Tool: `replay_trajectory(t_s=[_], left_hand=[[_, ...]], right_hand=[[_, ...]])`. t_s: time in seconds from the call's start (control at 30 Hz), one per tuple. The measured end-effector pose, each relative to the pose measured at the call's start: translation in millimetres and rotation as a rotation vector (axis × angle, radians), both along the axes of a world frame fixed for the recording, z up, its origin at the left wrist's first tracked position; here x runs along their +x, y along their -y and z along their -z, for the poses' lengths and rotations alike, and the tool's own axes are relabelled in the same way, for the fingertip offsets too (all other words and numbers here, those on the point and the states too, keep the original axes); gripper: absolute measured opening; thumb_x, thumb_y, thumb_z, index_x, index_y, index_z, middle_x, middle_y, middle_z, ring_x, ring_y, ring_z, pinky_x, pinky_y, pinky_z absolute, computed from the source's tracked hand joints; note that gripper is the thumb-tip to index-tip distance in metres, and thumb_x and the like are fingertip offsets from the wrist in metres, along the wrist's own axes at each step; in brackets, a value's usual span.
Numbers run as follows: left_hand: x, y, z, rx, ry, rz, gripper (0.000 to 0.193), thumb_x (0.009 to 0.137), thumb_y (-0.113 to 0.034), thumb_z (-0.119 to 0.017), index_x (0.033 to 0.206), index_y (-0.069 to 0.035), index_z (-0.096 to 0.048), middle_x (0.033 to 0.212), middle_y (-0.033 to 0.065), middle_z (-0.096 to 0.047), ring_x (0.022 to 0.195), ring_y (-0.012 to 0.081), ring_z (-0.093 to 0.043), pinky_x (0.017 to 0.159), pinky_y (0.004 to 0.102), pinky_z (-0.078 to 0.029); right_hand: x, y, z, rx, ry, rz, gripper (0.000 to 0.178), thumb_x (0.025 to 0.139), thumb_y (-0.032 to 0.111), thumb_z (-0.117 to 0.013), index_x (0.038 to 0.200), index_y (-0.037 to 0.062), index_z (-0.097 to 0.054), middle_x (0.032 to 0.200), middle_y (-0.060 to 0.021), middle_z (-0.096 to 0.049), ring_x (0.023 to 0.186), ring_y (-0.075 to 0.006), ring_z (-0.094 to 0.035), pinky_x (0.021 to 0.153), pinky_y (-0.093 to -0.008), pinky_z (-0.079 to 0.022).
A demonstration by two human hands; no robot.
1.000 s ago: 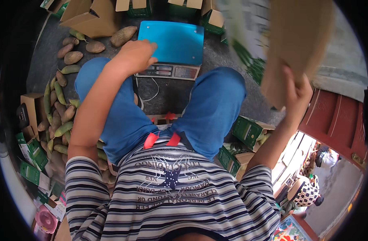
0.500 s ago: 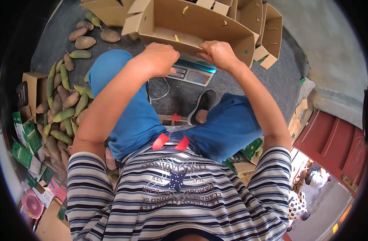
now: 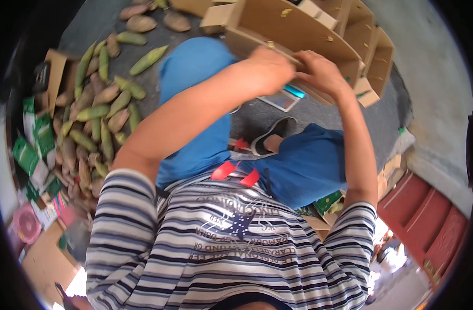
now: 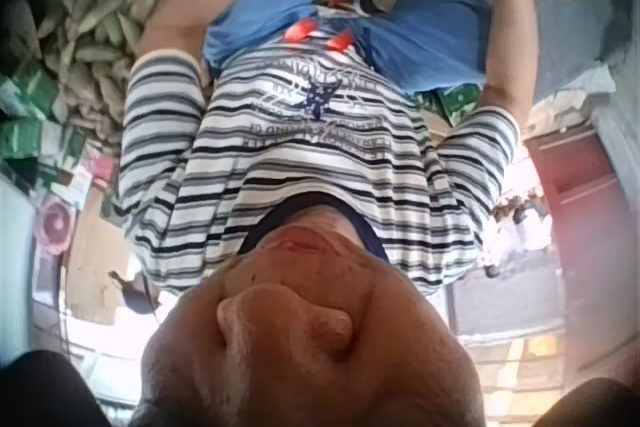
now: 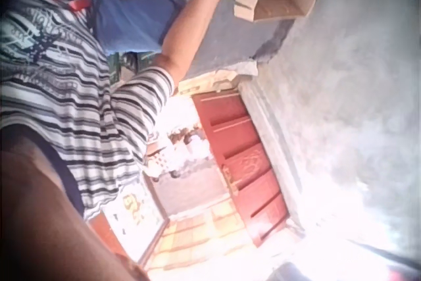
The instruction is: Sorting and weighing produce into cardboard boxes.
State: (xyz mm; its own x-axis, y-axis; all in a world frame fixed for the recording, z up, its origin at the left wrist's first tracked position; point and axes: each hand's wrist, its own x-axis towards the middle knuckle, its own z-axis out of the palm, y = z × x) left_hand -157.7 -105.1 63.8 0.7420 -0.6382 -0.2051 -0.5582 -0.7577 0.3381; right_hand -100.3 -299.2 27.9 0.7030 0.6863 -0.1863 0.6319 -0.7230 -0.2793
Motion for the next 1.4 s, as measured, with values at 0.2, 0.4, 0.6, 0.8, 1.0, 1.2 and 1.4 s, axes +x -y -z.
replay_trajectory(t_s=[0.2,0.4,0.6,0.8,1.0,1.2,1.4], left_hand=[[-6.7,-38.9,-24.2,-0.601,0.896,-0.185,0.023,0.076,-0.021,-0.063,0.096,-0.010,-0.058,0.093,0.0074,-0.058,0.083,0.0237,-0.058,0.069,0.0351,-0.046],[-78.5,-218.3,52.7,-0.239,0.671,-0.720,0.027,0.081,-0.016,-0.058,0.106,-0.007,-0.055,0.098,0.0099,-0.058,0.087,0.0279,-0.058,0.075,0.0328,-0.046],[-266.6,-324.4,194.5,0.359,-0.286,-1.039,0.034,0.076,-0.021,-0.058,0.105,-0.004,-0.052,0.097,0.0200,-0.057,0.091,0.0363,-0.056,0.077,0.0444,-0.045],[-401.8,-289.9,262.1,0.364,-0.767,-0.978,0.043,0.070,-0.027,-0.065,0.106,-0.006,-0.052,0.110,0.0174,-0.051,0.104,0.0340,-0.051,0.086,0.0412,-0.044],[-384.6,-258.4,242.8,0.484,-0.776,-1.129,0.052,0.073,-0.028,-0.065,0.116,-0.009,-0.044,0.118,0.0152,-0.046,0.110,0.0327,-0.047,0.086,0.0429,-0.045],[-417.9,-268.2,275.6,0.562,-0.728,-1.299,0.038,0.084,-0.026,-0.050,0.117,-0.009,-0.044,0.114,0.0147,-0.050,0.109,0.0346,-0.048,0.086,0.0446,-0.044],[-396.7,-253.7,260.8,0.666,-0.761,-0.989,0.037,0.080,-0.024,-0.053,0.113,-0.009,-0.050,0.114,0.0162,-0.048,0.109,0.0344,-0.047,0.086,0.0424,-0.044]], right_hand=[[-3.5,-1.2,-16.4,-0.237,-0.078,0.047,0.048,0.074,0.027,-0.067,0.116,0.0090,-0.050,0.111,-0.0121,-0.057,0.106,-0.0280,-0.052,0.087,-0.0374,-0.043],[-9.5,-7.6,-26.3,-0.220,-0.082,0.033,0.048,0.074,0.022,-0.065,0.117,0.0062,-0.050,0.112,-0.0136,-0.056,0.103,-0.0300,-0.053,0.087,-0.0362,-0.042],[-7.9,-15.5,-27.9,-0.363,-0.042,0.028,0.032,0.075,0.015,-0.062,0.104,0.0036,-0.058,0.099,-0.0148,-0.060,0.091,-0.0314,-0.058,0.078,-0.0373,-0.045],[-2.1,-13.4,-17.4,-0.146,0.022,-0.021,0.022,0.078,0.015,-0.056,0.096,0.0046,-0.060,0.089,-0.0152,-0.061,0.085,-0.0327,-0.058,0.074,-0.0390,-0.045],[-8.8,-24.1,-18.9,-0.145,-0.008,0.027,0.020,0.079,0.014,-0.057,0.095,0.0036,-0.061,0.092,-0.0158,-0.061,0.086,-0.0326,-0.058,0.074,-0.0384,-0.045],[-11.1,-16.1,-18.9,-0.139,-0.042,0.096,0.021,0.079,0.015,-0.060,0.096,0.0025,-0.058,0.088,-0.0179,-0.059,0.082,-0.0339,-0.057,0.071,-0.0379,-0.044],[-14.9,-11.7,-10.0,-0.193,0.045,0.044,0.017,0.080,0.019,-0.057,0.090,0.0050,-0.055,0.089,-0.0132,-0.060,0.087,-0.0323,-0.057,0.074,-0.0425,-0.045]])
